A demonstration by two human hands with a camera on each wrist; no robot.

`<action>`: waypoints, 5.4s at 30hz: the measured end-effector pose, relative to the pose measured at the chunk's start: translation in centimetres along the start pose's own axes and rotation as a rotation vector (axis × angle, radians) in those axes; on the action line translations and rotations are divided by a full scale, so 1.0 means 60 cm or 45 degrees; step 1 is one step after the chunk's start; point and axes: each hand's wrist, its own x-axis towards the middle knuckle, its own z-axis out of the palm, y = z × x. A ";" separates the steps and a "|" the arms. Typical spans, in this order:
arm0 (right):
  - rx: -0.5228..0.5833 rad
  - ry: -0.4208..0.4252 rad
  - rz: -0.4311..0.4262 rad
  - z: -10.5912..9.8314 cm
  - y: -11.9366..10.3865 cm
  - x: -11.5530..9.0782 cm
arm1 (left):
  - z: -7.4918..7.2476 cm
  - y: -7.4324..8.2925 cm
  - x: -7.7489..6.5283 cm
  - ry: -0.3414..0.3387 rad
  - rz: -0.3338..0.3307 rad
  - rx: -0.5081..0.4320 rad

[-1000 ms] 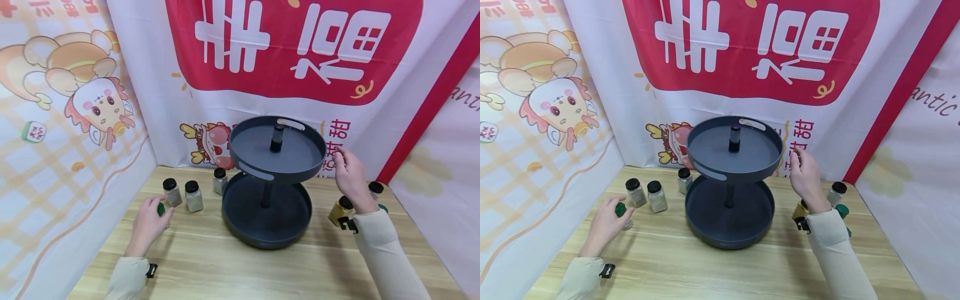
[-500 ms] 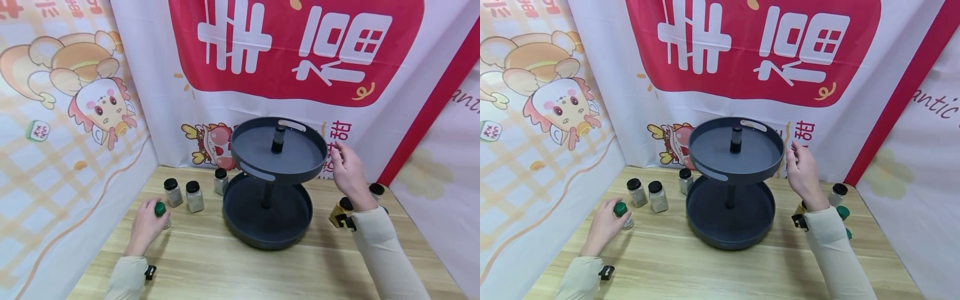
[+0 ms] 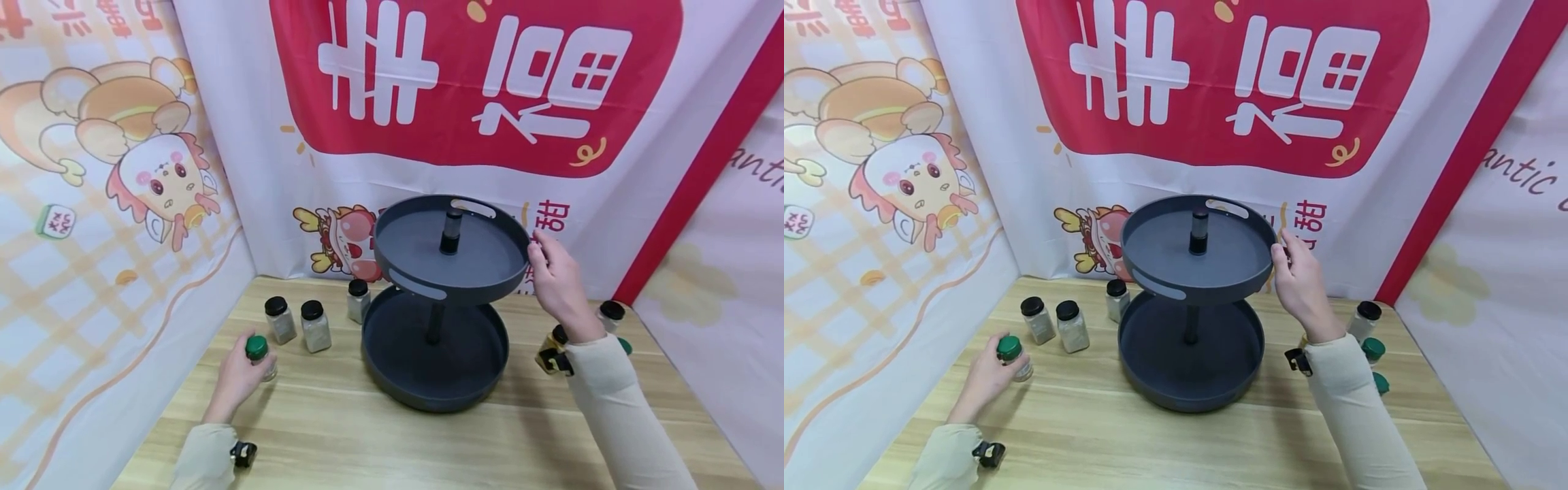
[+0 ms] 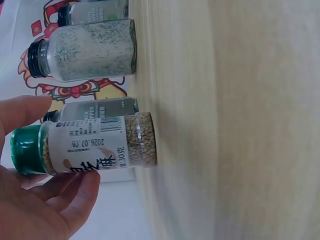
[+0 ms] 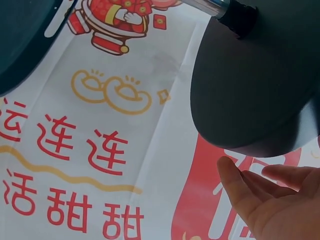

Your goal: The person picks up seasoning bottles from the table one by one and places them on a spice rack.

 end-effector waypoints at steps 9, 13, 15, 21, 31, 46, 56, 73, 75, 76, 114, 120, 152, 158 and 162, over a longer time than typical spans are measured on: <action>0.086 -0.028 -0.013 0.005 -0.004 -0.003 | 0.011 -0.012 -0.010 -0.055 -0.169 -0.189; 0.120 -0.040 -0.012 0.008 -0.003 -0.003 | 0.012 -0.013 -0.010 -0.091 -0.212 -0.213; 0.131 -0.039 -0.012 0.009 -0.003 -0.002 | 0.012 -0.013 -0.009 -0.106 -0.220 -0.213; 0.145 -0.040 -0.014 0.009 -0.004 -0.001 | 0.012 -0.016 -0.004 -0.106 -0.188 -0.174; 0.141 -0.067 0.009 0.006 -0.008 -0.003 | 0.016 -0.022 -0.003 -0.061 -0.159 -0.129; 0.158 -0.074 0.036 0.007 -0.009 -0.001 | 0.008 -0.003 0.006 -0.039 -0.212 -0.214; 0.161 -0.057 0.030 0.010 -0.008 -0.001 | -0.005 0.025 0.015 -0.017 -0.165 -0.234; 0.184 -0.071 0.057 0.009 -0.007 -0.001 | -0.017 0.095 0.050 -0.006 -0.020 -0.209; 0.184 -0.071 0.056 0.010 -0.007 -0.002 | -0.016 0.102 0.052 -0.006 -0.023 -0.228; 0.184 -0.072 0.053 0.010 -0.007 -0.002 | -0.016 0.106 0.054 -0.003 -0.023 -0.232; 0.184 -0.063 0.050 0.017 -0.008 -0.006 | -0.012 0.307 0.124 -0.073 0.142 -0.491; 0.187 -0.064 0.058 0.016 -0.009 -0.004 | -0.009 0.336 0.133 -0.071 0.191 -0.499; 0.197 -0.111 0.042 0.014 -0.004 -0.001 | -0.061 0.456 0.144 -0.072 0.302 -0.677; 0.190 -0.095 0.031 0.014 -0.004 0.000 | -0.067 0.474 0.143 -0.079 0.322 -0.648; 0.188 -0.094 0.040 0.013 -0.005 0.000 | -0.068 0.485 0.143 -0.074 0.341 -0.625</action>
